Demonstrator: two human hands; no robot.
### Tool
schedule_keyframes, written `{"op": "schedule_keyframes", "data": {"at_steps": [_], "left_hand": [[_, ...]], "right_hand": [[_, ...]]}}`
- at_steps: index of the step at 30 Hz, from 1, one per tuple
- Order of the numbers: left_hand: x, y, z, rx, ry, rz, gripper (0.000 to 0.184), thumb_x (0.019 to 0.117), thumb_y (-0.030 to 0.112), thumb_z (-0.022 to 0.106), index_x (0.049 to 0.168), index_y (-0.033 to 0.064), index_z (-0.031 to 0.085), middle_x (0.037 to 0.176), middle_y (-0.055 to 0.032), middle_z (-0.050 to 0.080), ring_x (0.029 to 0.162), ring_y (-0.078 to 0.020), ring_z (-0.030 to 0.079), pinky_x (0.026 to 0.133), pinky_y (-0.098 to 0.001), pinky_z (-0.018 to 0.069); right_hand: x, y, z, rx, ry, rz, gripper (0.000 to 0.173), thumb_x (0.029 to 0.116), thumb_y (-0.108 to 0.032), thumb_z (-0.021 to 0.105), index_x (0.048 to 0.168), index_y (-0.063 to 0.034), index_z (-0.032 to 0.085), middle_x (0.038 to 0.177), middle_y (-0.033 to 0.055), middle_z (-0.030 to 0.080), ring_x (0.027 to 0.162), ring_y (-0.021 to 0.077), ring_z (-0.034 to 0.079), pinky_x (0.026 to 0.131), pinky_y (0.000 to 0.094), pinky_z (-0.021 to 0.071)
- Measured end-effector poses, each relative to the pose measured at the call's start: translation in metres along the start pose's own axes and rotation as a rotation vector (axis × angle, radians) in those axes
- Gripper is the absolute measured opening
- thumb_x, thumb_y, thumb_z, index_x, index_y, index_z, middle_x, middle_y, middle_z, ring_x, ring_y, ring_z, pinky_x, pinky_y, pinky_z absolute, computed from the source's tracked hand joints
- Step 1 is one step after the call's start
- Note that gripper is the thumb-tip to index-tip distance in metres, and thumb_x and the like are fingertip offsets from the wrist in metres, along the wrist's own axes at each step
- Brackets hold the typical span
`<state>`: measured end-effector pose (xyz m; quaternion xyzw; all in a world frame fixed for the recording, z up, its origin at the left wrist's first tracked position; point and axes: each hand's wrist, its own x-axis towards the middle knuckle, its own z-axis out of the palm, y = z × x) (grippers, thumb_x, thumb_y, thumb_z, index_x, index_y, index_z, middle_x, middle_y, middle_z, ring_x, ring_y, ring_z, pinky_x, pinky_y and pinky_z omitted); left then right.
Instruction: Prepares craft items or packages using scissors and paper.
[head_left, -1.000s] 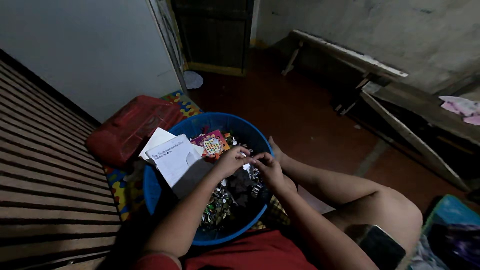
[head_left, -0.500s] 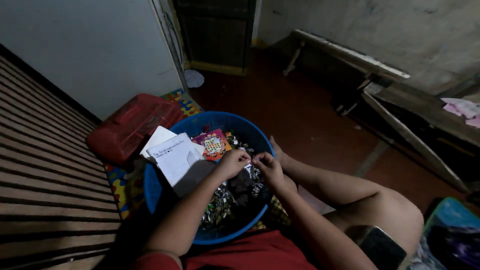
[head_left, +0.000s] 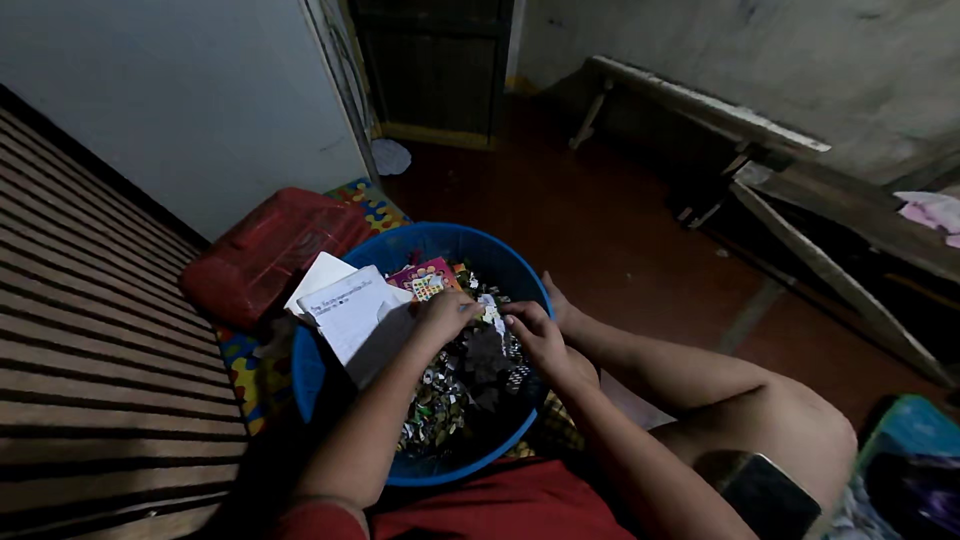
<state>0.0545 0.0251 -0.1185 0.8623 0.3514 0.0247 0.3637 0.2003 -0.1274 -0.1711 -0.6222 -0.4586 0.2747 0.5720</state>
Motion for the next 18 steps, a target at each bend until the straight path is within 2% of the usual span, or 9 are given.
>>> {"op": "schedule_keyframes", "data": {"at_steps": [2,3,5,7,9,12,13,15,18], "left_hand": [[0.004,-0.01,-0.003,0.052,0.152,0.01,0.03,0.1038,0.026,0.061,0.116,0.0016,0.073,0.128,-0.0202,0.066,0.124,-0.0356,0.06,0.108,-0.0559,0.0448],[0.005,-0.016,-0.006,0.077,0.203,0.009,0.027,0.1018,0.023,0.064,0.115,0.001,0.073,0.126,-0.0216,0.066,0.122,-0.0373,0.061,0.107,-0.0566,0.0457],[0.006,-0.025,-0.013,0.137,0.242,-0.056,0.03,0.0979,0.023,0.071,0.117,0.0008,0.071,0.126,-0.0243,0.064,0.122,-0.0407,0.06,0.106,-0.0589,0.0459],[0.005,-0.03,-0.018,0.241,0.179,-0.162,0.045,0.0922,0.032,0.078,0.126,0.0033,0.067,0.132,-0.025,0.061,0.123,-0.0426,0.059,0.104,-0.0615,0.0458],[0.005,-0.034,-0.02,0.332,0.036,-0.215,0.061,0.0853,0.038,0.083,0.133,0.0074,0.063,0.138,-0.0243,0.057,0.127,-0.0436,0.056,0.104,-0.0635,0.0445],[0.006,-0.04,-0.014,0.445,-0.165,-0.177,0.06,0.0804,0.042,0.086,0.129,0.0136,0.068,0.141,-0.0213,0.055,0.132,-0.043,0.05,0.108,-0.0653,0.0382],[0.006,-0.041,-0.012,0.458,-0.205,-0.169,0.055,0.0807,0.041,0.086,0.126,0.0139,0.07,0.141,-0.021,0.055,0.133,-0.0434,0.048,0.11,-0.0659,0.0362],[0.005,-0.039,-0.013,0.442,-0.248,-0.157,0.046,0.0877,0.045,0.079,0.12,0.0127,0.073,0.138,-0.0206,0.057,0.133,-0.0427,0.048,0.11,-0.0664,0.0348],[0.004,-0.039,-0.022,0.394,-0.269,-0.129,0.041,0.0935,0.045,0.073,0.119,0.0122,0.075,0.132,-0.0203,0.062,0.131,-0.0422,0.051,0.109,-0.0666,0.0358]], "right_hand": [[-0.002,0.0,0.001,-0.074,0.005,-0.007,0.023,0.1008,-0.022,0.061,0.101,-0.0023,0.073,0.104,0.0078,0.066,0.095,0.0097,0.062,0.084,0.0264,0.0526],[-0.003,0.0,0.001,-0.103,-0.003,-0.006,0.022,0.1001,-0.022,0.062,0.098,-0.0029,0.073,0.1,0.0063,0.065,0.091,0.0088,0.061,0.082,0.026,0.0519],[-0.003,0.001,0.002,-0.126,-0.014,0.005,0.019,0.097,-0.021,0.067,0.1,-0.0029,0.072,0.101,0.0083,0.065,0.092,0.0112,0.062,0.081,0.0268,0.0537],[-0.001,0.0,0.002,-0.138,-0.029,0.022,0.021,0.0951,-0.02,0.069,0.107,-0.0023,0.07,0.107,0.0113,0.065,0.095,0.0144,0.064,0.083,0.0289,0.0549],[0.0,-0.002,0.002,-0.164,-0.067,0.04,0.024,0.0954,-0.02,0.069,0.11,-0.0016,0.069,0.11,0.013,0.065,0.097,0.016,0.063,0.084,0.0305,0.0541],[0.001,-0.003,0.002,-0.189,-0.137,0.037,0.025,0.097,-0.023,0.067,0.111,-0.002,0.07,0.11,0.0128,0.064,0.098,0.0164,0.063,0.085,0.0307,0.0542],[0.001,-0.002,0.001,-0.195,-0.147,0.035,0.026,0.0973,-0.024,0.067,0.111,-0.0023,0.07,0.11,0.0128,0.065,0.1,0.0164,0.063,0.086,0.031,0.0542],[0.0,-0.002,0.001,-0.204,-0.151,0.025,0.026,0.0977,-0.024,0.067,0.111,-0.0023,0.07,0.111,0.013,0.065,0.101,0.0169,0.064,0.087,0.0315,0.0546],[0.0,-0.003,0.0,-0.195,-0.148,0.025,0.025,0.0977,-0.024,0.066,0.11,-0.0024,0.07,0.11,0.0126,0.066,0.099,0.0163,0.064,0.086,0.0306,0.0547]]}}
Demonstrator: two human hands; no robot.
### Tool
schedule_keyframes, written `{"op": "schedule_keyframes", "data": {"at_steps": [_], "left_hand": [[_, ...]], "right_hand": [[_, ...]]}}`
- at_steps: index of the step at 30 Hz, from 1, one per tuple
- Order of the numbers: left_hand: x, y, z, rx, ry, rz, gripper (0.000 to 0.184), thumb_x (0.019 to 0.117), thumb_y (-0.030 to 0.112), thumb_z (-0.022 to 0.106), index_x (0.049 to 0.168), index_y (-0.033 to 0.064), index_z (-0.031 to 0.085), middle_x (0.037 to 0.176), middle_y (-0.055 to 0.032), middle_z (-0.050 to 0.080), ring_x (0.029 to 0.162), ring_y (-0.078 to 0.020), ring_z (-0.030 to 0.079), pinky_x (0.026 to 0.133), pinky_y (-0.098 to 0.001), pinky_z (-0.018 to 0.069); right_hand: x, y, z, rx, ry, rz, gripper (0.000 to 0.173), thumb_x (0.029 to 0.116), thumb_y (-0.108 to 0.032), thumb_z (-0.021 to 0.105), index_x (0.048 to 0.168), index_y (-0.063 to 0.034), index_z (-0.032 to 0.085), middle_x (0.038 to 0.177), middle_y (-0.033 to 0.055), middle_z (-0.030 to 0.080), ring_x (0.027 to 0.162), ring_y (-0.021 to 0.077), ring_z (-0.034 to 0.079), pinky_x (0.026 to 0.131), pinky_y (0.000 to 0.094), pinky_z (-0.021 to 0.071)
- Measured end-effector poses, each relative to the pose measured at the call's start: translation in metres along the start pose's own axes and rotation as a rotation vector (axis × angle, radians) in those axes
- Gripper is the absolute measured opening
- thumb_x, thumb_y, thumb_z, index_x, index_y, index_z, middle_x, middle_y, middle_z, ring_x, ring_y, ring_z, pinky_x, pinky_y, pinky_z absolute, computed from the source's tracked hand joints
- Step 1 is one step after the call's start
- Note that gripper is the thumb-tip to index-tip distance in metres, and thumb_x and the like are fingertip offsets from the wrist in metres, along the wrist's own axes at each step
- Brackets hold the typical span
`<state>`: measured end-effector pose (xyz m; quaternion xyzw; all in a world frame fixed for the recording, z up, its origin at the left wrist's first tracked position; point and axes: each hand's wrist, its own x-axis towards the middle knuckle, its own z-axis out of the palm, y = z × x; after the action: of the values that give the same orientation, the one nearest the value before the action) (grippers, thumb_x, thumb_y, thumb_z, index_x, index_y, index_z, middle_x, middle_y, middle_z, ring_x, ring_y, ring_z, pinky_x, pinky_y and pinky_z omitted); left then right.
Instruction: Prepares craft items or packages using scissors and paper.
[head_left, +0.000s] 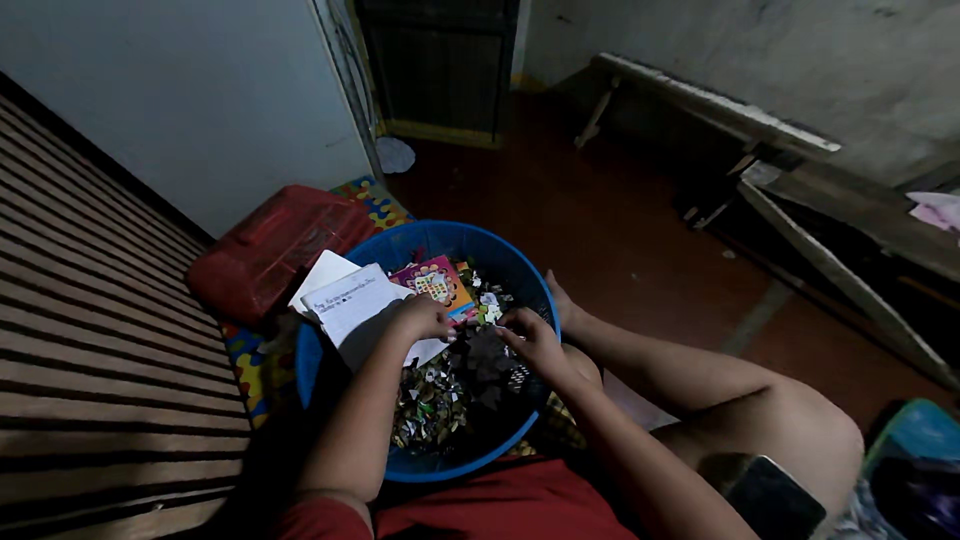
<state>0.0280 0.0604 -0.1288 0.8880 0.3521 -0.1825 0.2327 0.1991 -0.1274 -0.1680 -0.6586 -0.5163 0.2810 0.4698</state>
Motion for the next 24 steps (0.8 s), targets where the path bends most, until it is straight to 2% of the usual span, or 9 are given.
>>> {"op": "schedule_keyframes", "data": {"at_steps": [4,7,9,12,14,16,19,21,24], "left_hand": [[-0.006,-0.004,-0.004,0.101,-0.039,-0.08,0.038,0.0855,0.036,0.083,0.12,0.0222,0.075,0.141,-0.0117,0.059,0.138,-0.0415,0.042,0.108,-0.0702,0.0327],[-0.006,0.001,-0.004,0.164,-0.027,-0.12,0.025,0.0891,0.031,0.079,0.111,0.0182,0.078,0.134,-0.0111,0.063,0.135,-0.0403,0.046,0.107,-0.0685,0.0344],[-0.005,0.002,-0.005,0.081,0.014,-0.037,0.024,0.0931,0.03,0.075,0.11,0.0126,0.077,0.127,-0.0152,0.066,0.132,-0.0413,0.048,0.107,-0.0691,0.0321],[-0.006,0.01,-0.009,-0.092,0.076,0.177,0.029,0.099,0.03,0.068,0.115,0.0064,0.073,0.126,-0.0183,0.066,0.129,-0.039,0.054,0.107,-0.0656,0.0376],[-0.007,0.02,-0.008,-0.226,0.106,0.328,0.028,0.1013,0.023,0.065,0.116,0.0002,0.07,0.119,-0.0195,0.068,0.117,-0.0343,0.062,0.105,-0.0573,0.0444],[-0.009,0.031,-0.004,-0.312,0.112,0.425,0.027,0.1023,0.021,0.063,0.117,-0.0004,0.069,0.117,-0.0163,0.069,0.112,-0.0269,0.065,0.103,-0.0491,0.0486],[-0.016,0.046,-0.001,-0.386,0.122,0.471,0.027,0.1027,0.021,0.062,0.116,-0.0013,0.068,0.116,-0.0151,0.069,0.111,-0.0226,0.065,0.102,-0.0438,0.0493],[-0.016,0.048,0.001,-0.415,0.161,0.47,0.027,0.1033,0.023,0.061,0.114,-0.0005,0.069,0.114,-0.0143,0.07,0.11,-0.0217,0.065,0.102,-0.0439,0.0492],[-0.014,0.051,0.007,-0.464,0.235,0.458,0.027,0.1034,0.024,0.061,0.112,0.0008,0.07,0.112,-0.0122,0.07,0.109,-0.0189,0.065,0.101,-0.0414,0.0498]], "right_hand": [[0.0,0.001,0.0,0.0,-0.006,0.005,0.025,0.0985,-0.024,0.065,0.111,-0.0023,0.07,0.11,0.0127,0.066,0.1,0.0156,0.065,0.087,0.0302,0.0549],[0.0,-0.001,0.0,0.002,-0.021,0.012,0.024,0.0983,-0.023,0.066,0.11,-0.0024,0.07,0.109,0.0117,0.066,0.099,0.0147,0.065,0.086,0.0292,0.0551],[0.0,-0.002,0.0,0.009,-0.018,0.012,0.025,0.0978,-0.023,0.066,0.111,-0.0019,0.07,0.11,0.0126,0.065,0.098,0.0156,0.065,0.085,0.0293,0.0553],[0.0,-0.001,-0.001,0.054,0.027,-0.001,0.043,0.0954,-0.026,0.07,0.129,-0.001,0.063,0.129,0.0187,0.059,0.107,0.021,0.063,0.087,0.0321,0.0563],[0.002,0.0,-0.001,0.108,0.025,-0.011,0.062,0.0933,-0.029,0.073,0.146,-0.0037,0.052,0.145,0.0199,0.05,0.12,0.0238,0.06,0.093,0.0343,0.0553],[0.003,0.002,-0.002,0.136,-0.03,-0.005,0.066,0.0939,-0.028,0.072,0.15,-0.0036,0.047,0.147,0.0192,0.05,0.121,0.0226,0.06,0.097,0.0353,0.0536],[0.001,0.002,-0.002,0.143,-0.05,0.001,0.036,0.0976,-0.023,0.067,0.126,-0.0021,0.064,0.117,0.0096,0.068,0.095,0.0109,0.065,0.086,0.0303,0.0543],[-0.001,0.001,-0.002,0.214,-0.004,0.023,0.023,0.098,-0.019,0.066,0.111,-0.0006,0.065,0.089,0.0029,0.068,0.07,0.0046,0.059,0.068,0.0241,0.0514],[-0.002,0.001,-0.002,0.271,0.033,0.042,0.018,0.0994,-0.018,0.064,0.106,-0.0012,0.064,0.077,-0.0009,0.063,0.062,0.0029,0.055,0.06,0.0213,0.048]]}}
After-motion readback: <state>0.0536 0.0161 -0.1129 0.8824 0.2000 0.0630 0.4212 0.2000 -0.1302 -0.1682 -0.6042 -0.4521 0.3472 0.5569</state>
